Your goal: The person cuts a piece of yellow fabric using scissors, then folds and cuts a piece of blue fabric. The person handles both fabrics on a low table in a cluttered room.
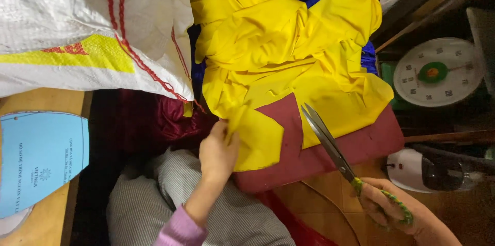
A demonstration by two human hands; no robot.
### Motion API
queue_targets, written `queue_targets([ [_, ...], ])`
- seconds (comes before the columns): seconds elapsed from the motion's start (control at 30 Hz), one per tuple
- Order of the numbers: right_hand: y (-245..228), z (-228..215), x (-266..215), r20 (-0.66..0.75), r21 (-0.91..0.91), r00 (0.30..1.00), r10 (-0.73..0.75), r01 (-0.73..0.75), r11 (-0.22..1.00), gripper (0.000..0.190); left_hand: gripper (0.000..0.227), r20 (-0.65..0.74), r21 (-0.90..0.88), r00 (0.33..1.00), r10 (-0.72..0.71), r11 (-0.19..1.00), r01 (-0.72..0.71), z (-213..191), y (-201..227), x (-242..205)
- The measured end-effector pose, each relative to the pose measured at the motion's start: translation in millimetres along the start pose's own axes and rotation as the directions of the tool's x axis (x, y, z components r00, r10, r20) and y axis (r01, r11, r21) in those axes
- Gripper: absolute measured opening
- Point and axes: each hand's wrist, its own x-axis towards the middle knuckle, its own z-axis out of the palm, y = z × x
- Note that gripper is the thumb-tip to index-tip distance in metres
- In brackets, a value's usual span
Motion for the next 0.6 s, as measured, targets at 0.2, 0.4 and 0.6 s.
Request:
queue_targets([
  [0.2,-8.2,32.3,-22.6,-0.032,0.29,0.992,0.124,-0.11,0.951,0.052,0.02,-0.084,-0.546,0.905,-0.417,0.779,0.308,6.5,-0.4,-47.9],
  [0.4,40.5,0.1,-40.6,0.07,0.421,0.986,0.148,-0.164,0.892,0.071,0.02,0.092,-0.739,0.79,-0.606,0.49,0.462,7.5,15.4,-81.5],
  [0.6,46.5,-25.9,-34.8,0.264,0.349,0.912,0.315,-0.395,0.85,0.089,0.018,0.222,-0.808,0.708,-0.671,0.28,0.518,13.2,15.6,-98.9],
])
